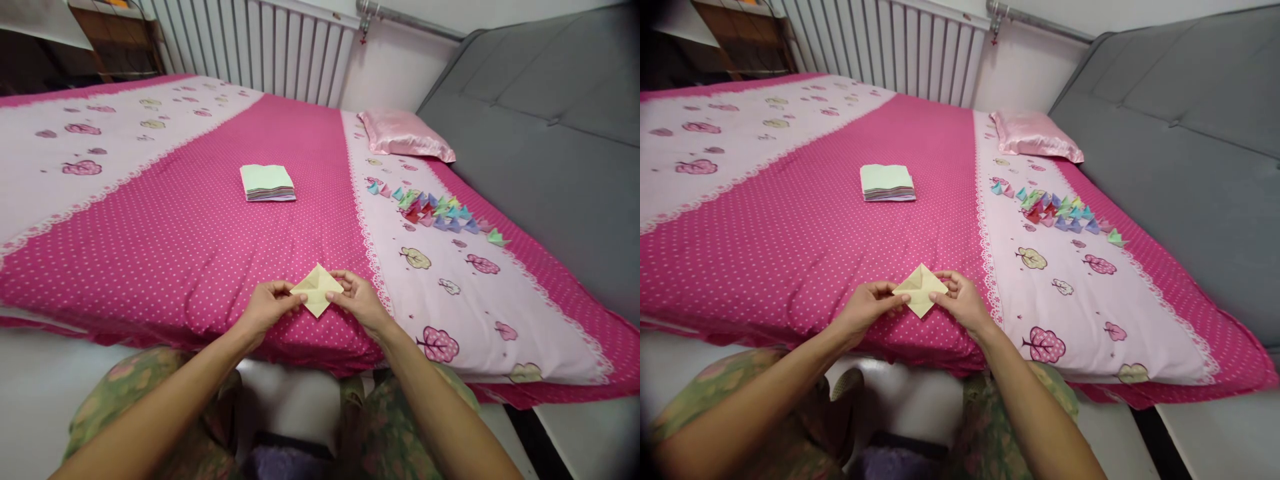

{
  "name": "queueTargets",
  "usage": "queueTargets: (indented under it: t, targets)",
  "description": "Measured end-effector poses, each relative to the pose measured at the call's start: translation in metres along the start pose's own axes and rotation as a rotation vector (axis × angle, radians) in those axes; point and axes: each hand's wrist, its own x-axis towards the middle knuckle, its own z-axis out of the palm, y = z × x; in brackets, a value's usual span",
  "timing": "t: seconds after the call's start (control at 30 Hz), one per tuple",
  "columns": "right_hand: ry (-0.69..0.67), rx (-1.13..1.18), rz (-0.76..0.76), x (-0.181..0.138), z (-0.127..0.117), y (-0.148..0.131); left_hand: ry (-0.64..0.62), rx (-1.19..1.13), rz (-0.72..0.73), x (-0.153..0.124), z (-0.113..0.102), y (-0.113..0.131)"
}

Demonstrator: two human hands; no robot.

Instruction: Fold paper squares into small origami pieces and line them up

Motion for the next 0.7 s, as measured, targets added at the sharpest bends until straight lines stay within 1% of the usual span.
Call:
queueTargets:
  t: [0.1,0.23,0.33,0.53,0.7]
  targets:
    - [0.001,0.066,0.013,-0.002,0.003,-0.005,-0.008,-0.062,0.027,-0.001,0.002,0.0]
    - [0.012,0.03,0.01,-0.006,0.008,-0.009,-0.108,-0.133,-0.016,-0.003,0.005,-0.001]
    - [0.012,0.026,0.031,-0.009,0.013,-0.009,-0.15,-0.15,-0.026,-0.004,0.009,-0.003]
    - [0.043,0.107,0.084,-0.009,0.018,-0.005,-0.142,-0.208,-0.022,-0.004,0.012,-0.007]
    - [0.029,0.151,0.096,-0.008,0.016,-0.003,-0.148,-0.184,0.0,-0.005,0.012,-0.006]
